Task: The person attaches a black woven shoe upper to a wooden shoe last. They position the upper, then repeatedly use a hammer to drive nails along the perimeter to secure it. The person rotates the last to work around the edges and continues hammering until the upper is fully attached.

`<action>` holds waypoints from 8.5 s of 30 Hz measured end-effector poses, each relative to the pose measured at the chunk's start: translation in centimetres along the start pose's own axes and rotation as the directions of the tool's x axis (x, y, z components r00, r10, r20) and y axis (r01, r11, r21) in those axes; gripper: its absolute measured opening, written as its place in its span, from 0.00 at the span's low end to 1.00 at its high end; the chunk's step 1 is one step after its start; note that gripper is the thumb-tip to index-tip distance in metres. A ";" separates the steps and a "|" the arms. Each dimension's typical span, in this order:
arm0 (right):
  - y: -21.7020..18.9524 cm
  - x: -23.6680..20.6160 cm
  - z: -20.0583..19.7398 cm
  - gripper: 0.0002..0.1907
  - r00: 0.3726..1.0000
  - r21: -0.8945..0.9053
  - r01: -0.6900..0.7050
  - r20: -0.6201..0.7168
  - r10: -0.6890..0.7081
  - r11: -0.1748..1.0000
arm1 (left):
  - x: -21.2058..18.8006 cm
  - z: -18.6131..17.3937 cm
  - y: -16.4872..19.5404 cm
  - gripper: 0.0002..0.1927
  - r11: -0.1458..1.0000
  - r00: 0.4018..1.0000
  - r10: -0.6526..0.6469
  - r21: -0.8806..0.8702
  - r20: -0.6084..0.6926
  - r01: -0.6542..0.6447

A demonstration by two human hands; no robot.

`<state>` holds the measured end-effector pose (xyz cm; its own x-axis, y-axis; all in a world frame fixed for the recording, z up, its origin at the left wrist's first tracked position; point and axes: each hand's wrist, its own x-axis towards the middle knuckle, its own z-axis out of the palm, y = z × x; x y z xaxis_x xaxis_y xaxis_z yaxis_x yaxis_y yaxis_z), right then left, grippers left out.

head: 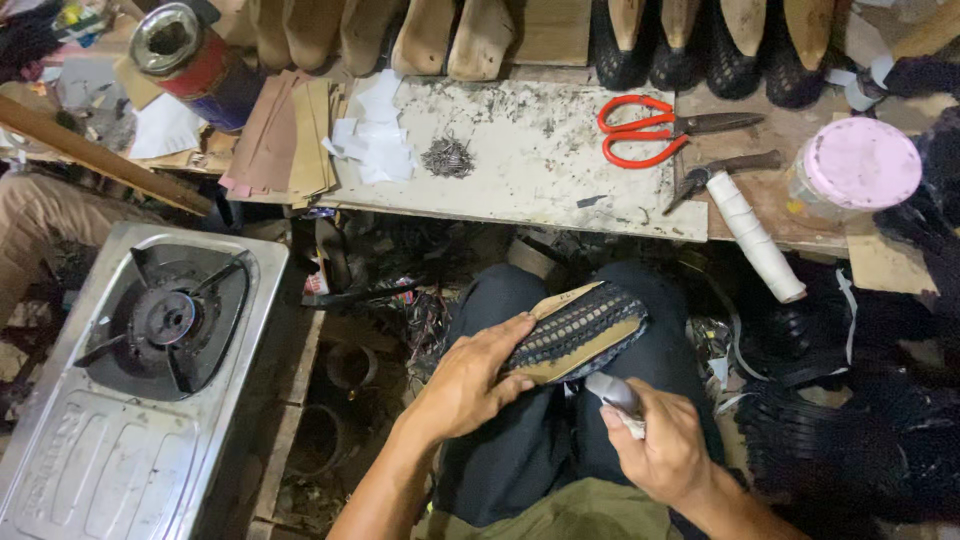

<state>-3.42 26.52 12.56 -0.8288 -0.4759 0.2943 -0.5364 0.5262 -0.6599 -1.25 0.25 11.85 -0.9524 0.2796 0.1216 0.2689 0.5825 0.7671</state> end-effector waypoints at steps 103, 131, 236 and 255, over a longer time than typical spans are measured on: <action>2.0 -1.5 -2.5 0.26 0.955 -0.324 -0.209 0.136 0.264 0.923 | 3.8 4.8 3.9 0.26 0.941 0.983 0.081 0.337 -0.166 -0.020; 0.6 0.2 -2.2 0.14 0.945 0.191 -0.208 -0.215 0.248 0.959 | 6.3 1.3 3.9 0.30 0.976 0.992 -0.078 0.210 0.101 0.055; -4.7 -0.9 -10.6 0.13 0.630 -0.028 -0.605 0.595 0.499 0.796 | 2.4 5.8 7.5 0.19 0.918 0.983 0.084 -0.371 -0.162 -0.139; -2.5 -3.9 -10.4 0.15 0.582 0.087 -0.617 0.720 0.379 0.782 | 1.9 3.6 9.7 0.19 0.936 0.998 0.062 -0.346 -0.030 -0.069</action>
<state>-0.48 34.41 20.23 -0.5706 -0.5849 -0.5765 0.1052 0.6441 -0.7577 0.03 9.19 17.24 -0.9379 0.2917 0.1878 0.2672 0.2619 0.9274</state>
